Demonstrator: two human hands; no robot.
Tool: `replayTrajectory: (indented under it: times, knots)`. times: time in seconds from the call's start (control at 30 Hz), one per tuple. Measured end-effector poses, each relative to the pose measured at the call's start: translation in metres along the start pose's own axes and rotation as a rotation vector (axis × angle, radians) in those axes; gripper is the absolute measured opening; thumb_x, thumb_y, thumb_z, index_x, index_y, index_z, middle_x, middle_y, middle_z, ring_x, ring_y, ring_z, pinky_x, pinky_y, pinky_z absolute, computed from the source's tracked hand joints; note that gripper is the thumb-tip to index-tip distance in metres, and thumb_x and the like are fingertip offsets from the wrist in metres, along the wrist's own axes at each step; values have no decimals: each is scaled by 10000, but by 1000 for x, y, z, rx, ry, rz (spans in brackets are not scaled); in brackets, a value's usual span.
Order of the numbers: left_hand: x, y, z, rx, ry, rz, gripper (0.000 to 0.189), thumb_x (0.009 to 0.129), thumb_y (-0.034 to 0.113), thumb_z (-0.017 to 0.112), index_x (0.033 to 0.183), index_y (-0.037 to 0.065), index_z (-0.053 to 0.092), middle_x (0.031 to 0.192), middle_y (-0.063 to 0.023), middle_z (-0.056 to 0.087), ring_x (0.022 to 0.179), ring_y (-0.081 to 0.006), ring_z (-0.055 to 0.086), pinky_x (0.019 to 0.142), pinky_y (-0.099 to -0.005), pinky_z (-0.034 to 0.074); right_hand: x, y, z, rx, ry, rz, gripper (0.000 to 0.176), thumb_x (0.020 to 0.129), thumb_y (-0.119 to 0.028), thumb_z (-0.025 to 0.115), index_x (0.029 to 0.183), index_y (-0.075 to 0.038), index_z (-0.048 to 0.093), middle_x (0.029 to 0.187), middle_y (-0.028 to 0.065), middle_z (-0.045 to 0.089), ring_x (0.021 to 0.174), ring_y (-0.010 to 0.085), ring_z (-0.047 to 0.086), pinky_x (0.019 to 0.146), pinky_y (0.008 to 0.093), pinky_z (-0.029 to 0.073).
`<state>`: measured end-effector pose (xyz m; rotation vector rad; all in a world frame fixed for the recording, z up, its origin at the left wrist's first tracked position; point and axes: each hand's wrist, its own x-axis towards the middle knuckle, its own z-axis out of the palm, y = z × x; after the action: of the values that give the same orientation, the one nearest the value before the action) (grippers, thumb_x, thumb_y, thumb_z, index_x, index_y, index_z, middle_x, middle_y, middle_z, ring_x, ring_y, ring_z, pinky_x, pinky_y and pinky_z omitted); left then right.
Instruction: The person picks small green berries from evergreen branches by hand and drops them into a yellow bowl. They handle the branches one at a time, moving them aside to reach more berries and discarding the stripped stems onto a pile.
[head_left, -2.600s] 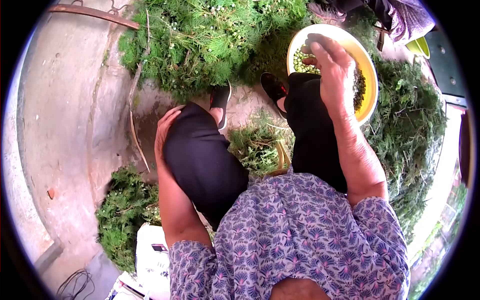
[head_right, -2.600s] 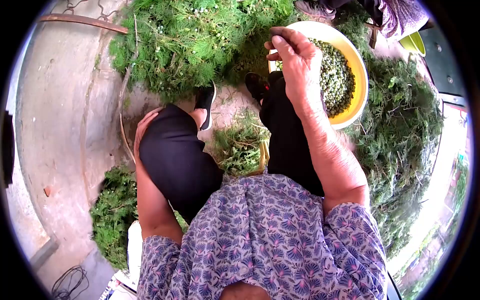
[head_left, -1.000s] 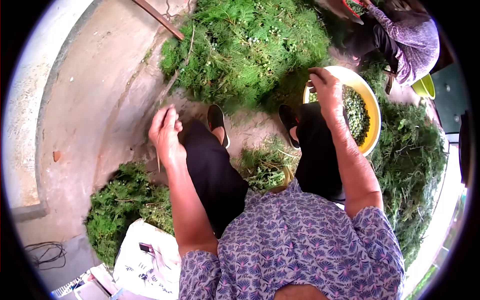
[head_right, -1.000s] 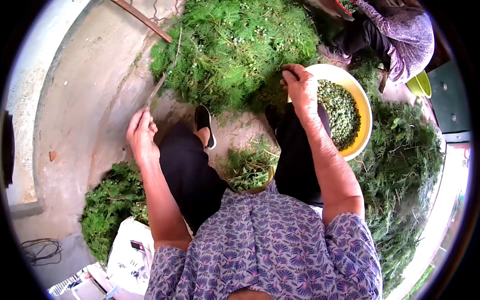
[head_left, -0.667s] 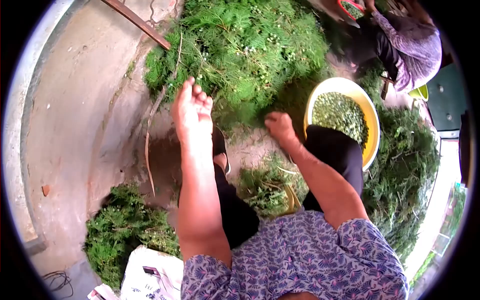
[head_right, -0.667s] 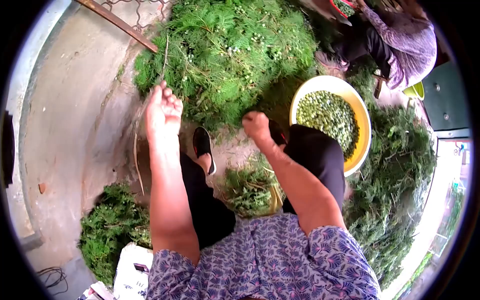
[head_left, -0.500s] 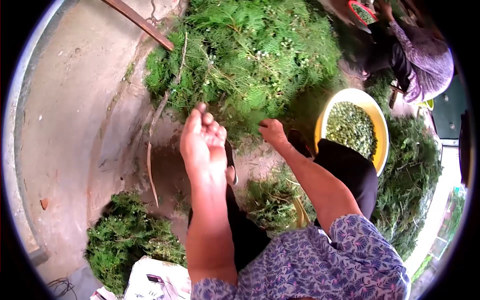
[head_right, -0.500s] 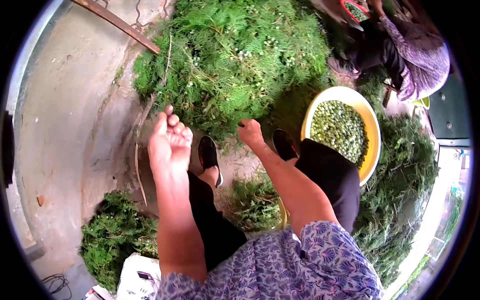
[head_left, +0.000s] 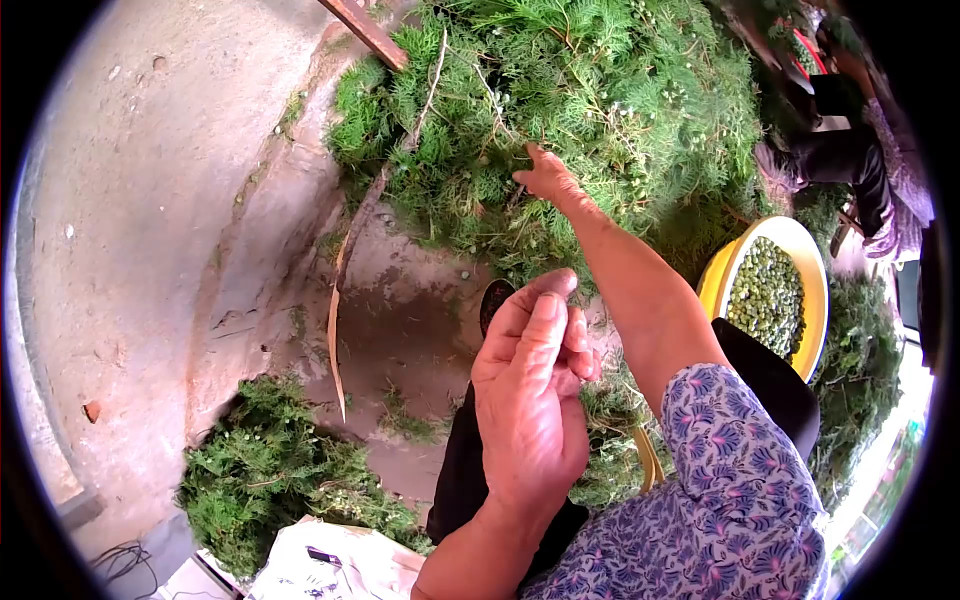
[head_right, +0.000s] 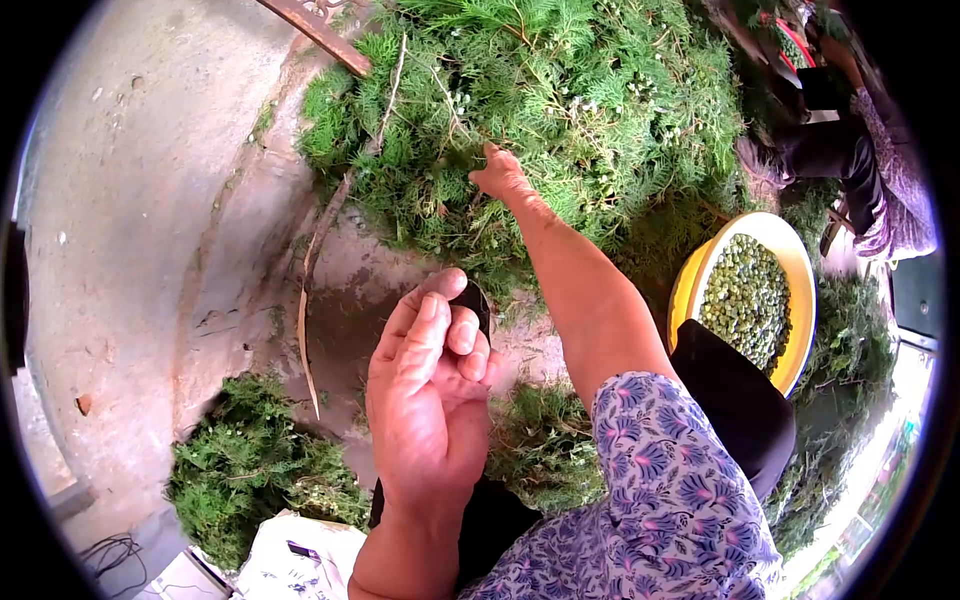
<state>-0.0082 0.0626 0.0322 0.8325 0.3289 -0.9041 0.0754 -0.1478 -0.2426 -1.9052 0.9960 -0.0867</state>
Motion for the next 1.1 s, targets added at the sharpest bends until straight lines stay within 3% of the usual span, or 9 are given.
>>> replayTrajectory:
  times: [0.03, 0.07, 0.2, 0.37, 0.43, 0.7, 0.97, 1.0, 1.1]
  knots:
    - [0, 1, 0, -4, 1, -1, 201, 882, 143, 506, 1033, 11, 522, 688, 7, 439, 594, -76, 401, 540, -202, 344, -1, 4, 1, -124, -9, -47, 464, 757, -203, 611, 1179, -49, 494, 1126, 178, 539, 718, 289, 613, 676, 352, 493]
    - [0, 2, -1, -26, 15, 23, 199, 882, 147, 505, 1033, 18, 522, 688, 13, 440, 592, -73, 400, 537, -202, 344, -8, -2, 1, 46, 117, -50, 282, 753, -219, 631, 967, -36, 613, 863, 143, 631, 619, 271, 605, 596, 332, 488]
    - [4, 10, -9, -73, 2, 124, 185, 890, 155, 490, 1027, 34, 524, 686, 30, 453, 583, -61, 398, 535, -203, 338, -49, -38, -42, 350, 142, -26, 146, 778, -158, 610, 824, -22, 635, 598, 82, 582, 473, 164, 557, 478, 311, 468]
    - [4, 18, -15, -107, 40, 176, 180, 895, 168, 485, 1023, 51, 530, 685, 37, 458, 572, -66, 387, 552, -206, 354, -96, -69, -106, 534, -90, 27, 198, 802, -120, 573, 924, 33, 605, 584, 29, 533, 415, 88, 468, 383, 245, 383]
    - [7, 20, -24, -106, -1, 176, 173, 896, 178, 486, 1014, 59, 530, 680, 39, 458, 561, -70, 395, 547, -208, 365, -108, -73, -121, 242, -165, -78, 206, 789, -110, 575, 931, 36, 604, 592, 35, 537, 416, 82, 456, 385, 240, 377]
    - [30, 27, -36, -112, 150, 290, 111, 876, 150, 520, 962, 87, 550, 743, 30, 529, 604, -72, 477, 530, -207, 397, -177, -75, -138, 332, -187, -38, 218, 791, -149, 580, 925, 17, 620, 581, 22, 522, 409, 77, 399, 386, 231, 318]
    - [86, -4, -38, 285, 339, 185, 117, 766, 90, 587, 870, 91, 533, 774, 8, 518, 740, -116, 487, 649, -259, 371, -232, -94, -144, -72, -72, -372, 208, 764, -154, 582, 878, 10, 641, 654, 86, 612, 528, 112, 537, 515, 269, 451]
    - [92, -4, -38, 328, 333, 185, 145, 813, 157, 592, 907, 65, 530, 855, -59, 539, 742, -184, 530, 703, -344, 449, -238, -95, -143, -86, -58, -434, 188, 756, -126, 585, 866, 18, 635, 707, 133, 631, 592, 147, 586, 579, 285, 473]
    - [94, -5, -32, 114, 191, 147, 178, 831, 189, 585, 905, 41, 518, 867, -75, 541, 779, -204, 554, 687, -371, 465, -265, -108, -150, -51, -100, -533, 161, 749, -87, 588, 860, 22, 631, 710, 157, 627, 618, 169, 606, 585, 283, 475]
